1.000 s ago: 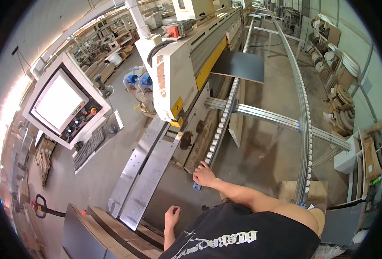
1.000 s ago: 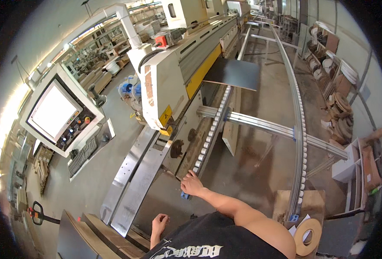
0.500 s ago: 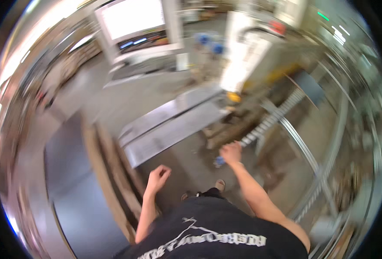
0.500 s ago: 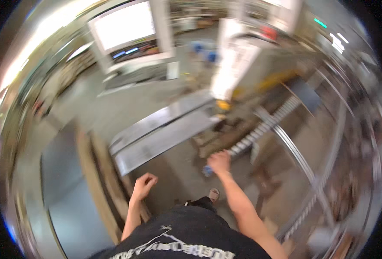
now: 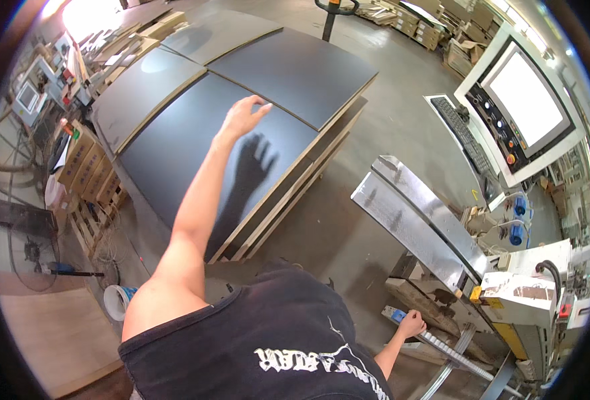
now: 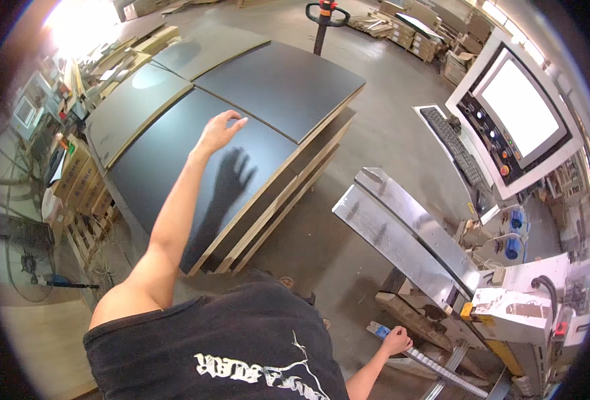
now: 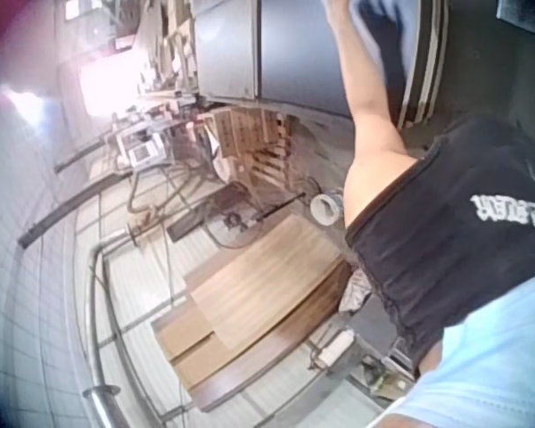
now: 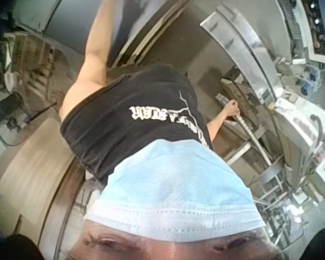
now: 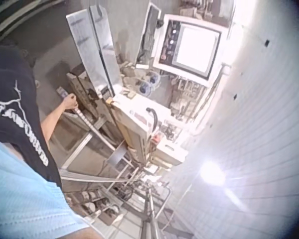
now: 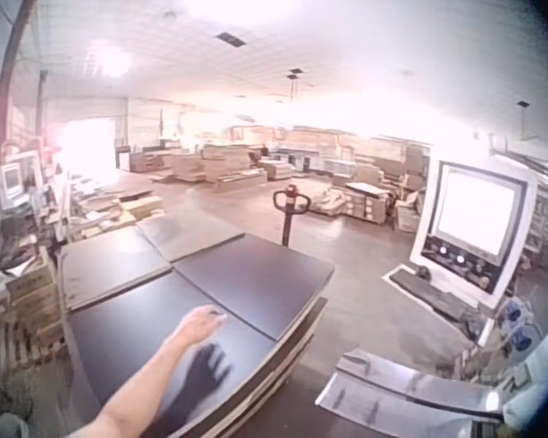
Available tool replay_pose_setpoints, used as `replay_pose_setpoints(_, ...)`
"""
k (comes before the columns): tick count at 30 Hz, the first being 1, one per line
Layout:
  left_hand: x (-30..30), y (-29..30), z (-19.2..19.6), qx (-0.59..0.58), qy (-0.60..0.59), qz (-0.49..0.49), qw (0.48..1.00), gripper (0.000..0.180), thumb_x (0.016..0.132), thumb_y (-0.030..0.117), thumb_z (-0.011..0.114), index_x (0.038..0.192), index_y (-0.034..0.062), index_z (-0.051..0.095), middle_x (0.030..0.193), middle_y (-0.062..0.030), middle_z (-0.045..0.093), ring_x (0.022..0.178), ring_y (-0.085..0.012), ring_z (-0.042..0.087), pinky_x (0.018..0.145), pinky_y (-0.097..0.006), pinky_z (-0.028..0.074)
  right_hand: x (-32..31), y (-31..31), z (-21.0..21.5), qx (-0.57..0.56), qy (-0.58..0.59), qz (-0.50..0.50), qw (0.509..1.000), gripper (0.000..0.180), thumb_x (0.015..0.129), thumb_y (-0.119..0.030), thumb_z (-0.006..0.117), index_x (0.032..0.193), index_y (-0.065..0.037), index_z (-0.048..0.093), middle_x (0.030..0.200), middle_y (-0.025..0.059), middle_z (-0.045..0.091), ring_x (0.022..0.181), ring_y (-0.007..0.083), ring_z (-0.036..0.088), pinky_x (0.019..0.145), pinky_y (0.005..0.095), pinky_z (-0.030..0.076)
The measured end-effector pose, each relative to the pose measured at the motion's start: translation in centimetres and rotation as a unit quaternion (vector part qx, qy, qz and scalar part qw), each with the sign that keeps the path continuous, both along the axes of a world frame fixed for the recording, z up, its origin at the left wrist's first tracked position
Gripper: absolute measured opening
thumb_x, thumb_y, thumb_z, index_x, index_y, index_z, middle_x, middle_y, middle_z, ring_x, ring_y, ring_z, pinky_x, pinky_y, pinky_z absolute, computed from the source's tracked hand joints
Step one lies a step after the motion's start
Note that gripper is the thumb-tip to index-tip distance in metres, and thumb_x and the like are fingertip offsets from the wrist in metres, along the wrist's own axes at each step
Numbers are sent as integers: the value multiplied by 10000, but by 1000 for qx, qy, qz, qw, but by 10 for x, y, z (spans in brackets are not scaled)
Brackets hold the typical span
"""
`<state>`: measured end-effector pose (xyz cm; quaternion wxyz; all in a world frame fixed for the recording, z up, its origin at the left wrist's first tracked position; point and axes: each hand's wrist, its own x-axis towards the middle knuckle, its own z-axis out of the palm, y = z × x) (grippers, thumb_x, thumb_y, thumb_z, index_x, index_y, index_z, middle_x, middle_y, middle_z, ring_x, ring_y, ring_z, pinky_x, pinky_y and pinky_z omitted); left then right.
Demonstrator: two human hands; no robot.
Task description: Feeding wood panels into an edge banding machine in a factory environment.
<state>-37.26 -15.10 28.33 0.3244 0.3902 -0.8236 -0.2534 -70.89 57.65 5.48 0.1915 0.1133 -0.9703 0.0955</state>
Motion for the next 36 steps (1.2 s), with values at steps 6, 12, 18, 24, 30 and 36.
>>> replay_pose_setpoints(6,62,-69,-89,43,-271,227,935,744,977,628,456,1533,138,384,1635,-154,262,1527,-332,191,1226,-552,155,-1,9,-2,20,-20,-13,1000,252,902,-266,594,811,-105,765,741,159,679,751,353,612,1060,463,406)
replay_pose_setpoints(12,79,-70,-115,-11,-309,261,915,800,982,703,310,1593,189,261,1671,-132,161,1553,-296,95,1233,-573,29,-2,-21,16,85,-176,-24,980,299,930,-317,546,973,-125,771,907,132,741,912,320,677,1056,445,415)
replay_pose_setpoints(18,50,-64,-110,2,-324,242,914,826,977,725,255,1605,188,229,1673,-127,157,1554,-299,94,1236,-562,23,4,-106,-31,-161,-413,159,882,247,943,-225,653,995,10,710,881,77,715,808,134,652,730,272,509)
replay_pose_setpoints(24,56,-21,-109,-22,-318,249,915,830,979,719,260,1601,170,242,1669,-145,163,1553,-307,97,1233,-565,21,166,-320,62,-260,-708,347,558,412,1016,-337,610,1284,-24,609,1094,81,709,999,155,668,883,307,519)
replay_pose_setpoints(30,27,31,-110,-14,-312,254,915,799,992,689,270,1595,165,258,1663,-161,178,1550,-319,107,1225,-586,19,274,-353,116,-250,-845,324,345,546,998,-442,609,1359,-39,535,1207,65,663,1071,185,646,895,363,551)
replay_pose_setpoints(36,2,88,-111,-18,-304,251,919,773,1003,655,294,1586,149,277,1662,-166,178,1549,-336,102,1217,-601,33,274,-305,87,-385,-717,327,480,494,962,-429,673,1156,26,679,1089,72,684,961,152,602,860,317,489)
